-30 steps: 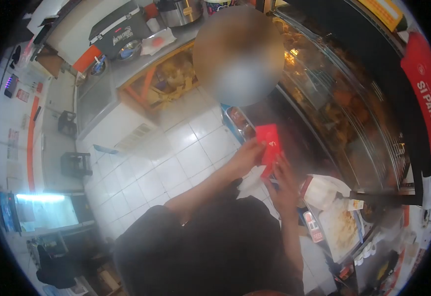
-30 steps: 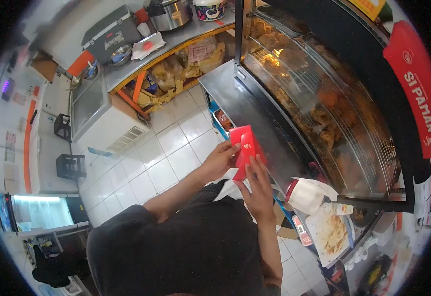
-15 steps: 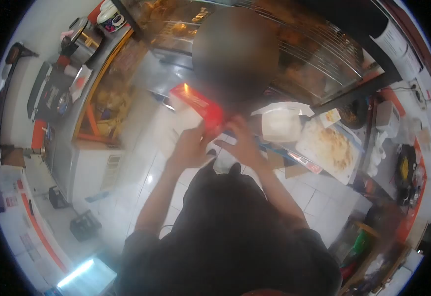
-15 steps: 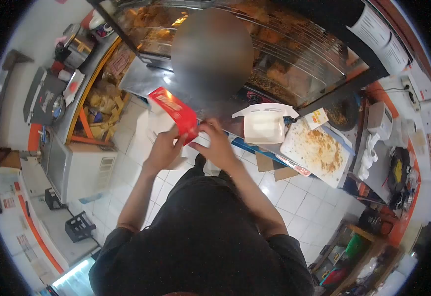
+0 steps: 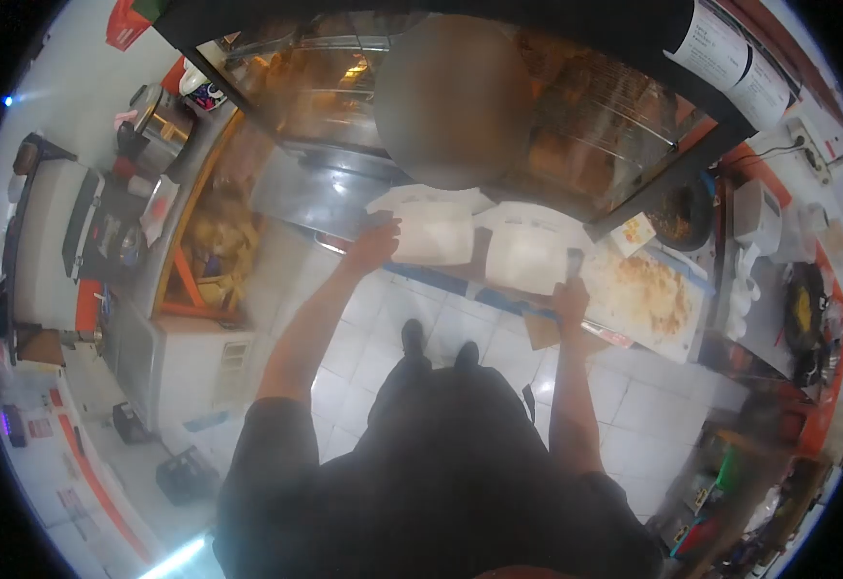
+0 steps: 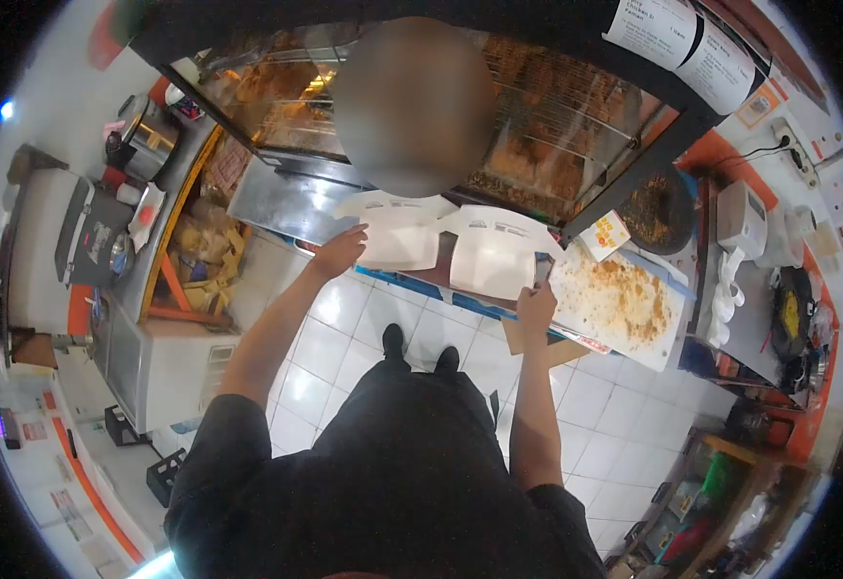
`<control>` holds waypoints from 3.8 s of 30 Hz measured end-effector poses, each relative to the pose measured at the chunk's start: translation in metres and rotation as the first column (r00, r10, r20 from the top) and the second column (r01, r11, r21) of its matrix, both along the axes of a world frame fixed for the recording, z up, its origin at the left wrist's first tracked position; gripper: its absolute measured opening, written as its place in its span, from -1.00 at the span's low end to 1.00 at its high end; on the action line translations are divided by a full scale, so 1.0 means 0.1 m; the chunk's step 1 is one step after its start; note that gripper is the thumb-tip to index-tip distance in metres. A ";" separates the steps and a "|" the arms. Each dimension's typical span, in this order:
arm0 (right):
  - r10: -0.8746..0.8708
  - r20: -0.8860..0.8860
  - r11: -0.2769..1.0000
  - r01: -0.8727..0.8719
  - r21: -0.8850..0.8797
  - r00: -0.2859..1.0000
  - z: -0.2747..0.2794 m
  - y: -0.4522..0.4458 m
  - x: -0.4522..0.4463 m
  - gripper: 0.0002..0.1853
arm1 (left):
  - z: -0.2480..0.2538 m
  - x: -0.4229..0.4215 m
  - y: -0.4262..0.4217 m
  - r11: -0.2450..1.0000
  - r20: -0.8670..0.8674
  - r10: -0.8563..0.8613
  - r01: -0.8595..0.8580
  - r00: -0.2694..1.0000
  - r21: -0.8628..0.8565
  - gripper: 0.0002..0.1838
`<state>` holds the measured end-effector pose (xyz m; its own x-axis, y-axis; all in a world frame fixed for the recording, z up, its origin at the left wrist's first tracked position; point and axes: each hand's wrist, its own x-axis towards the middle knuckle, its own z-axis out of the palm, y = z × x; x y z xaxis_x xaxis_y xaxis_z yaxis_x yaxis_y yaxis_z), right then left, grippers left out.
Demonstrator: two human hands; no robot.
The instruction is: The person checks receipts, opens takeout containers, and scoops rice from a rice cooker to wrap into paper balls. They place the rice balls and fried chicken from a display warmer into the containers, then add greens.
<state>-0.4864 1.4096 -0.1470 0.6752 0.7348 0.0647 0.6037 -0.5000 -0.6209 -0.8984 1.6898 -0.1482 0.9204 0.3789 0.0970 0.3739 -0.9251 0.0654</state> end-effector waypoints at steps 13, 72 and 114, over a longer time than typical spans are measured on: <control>-0.140 -0.107 0.990 0.141 0.000 0.984 0.49 -0.02 -0.39 -0.77 | -0.17 0.22 0.42 0.987 -0.027 0.036 -0.040 0.999 -0.159 -0.79; -0.232 -0.548 0.968 0.247 -0.047 0.804 0.52 -0.50 -2.24 -0.60 | 7.51 -0.47 4.52 0.891 0.676 -0.029 -0.287 0.737 0.352 -0.51; -0.319 0.369 0.830 0.070 0.553 0.873 3.21 -1.65 -0.71 -0.23 | 4.33 1.95 -1.36 0.484 0.548 -0.374 0.662 0.748 -0.573 -0.74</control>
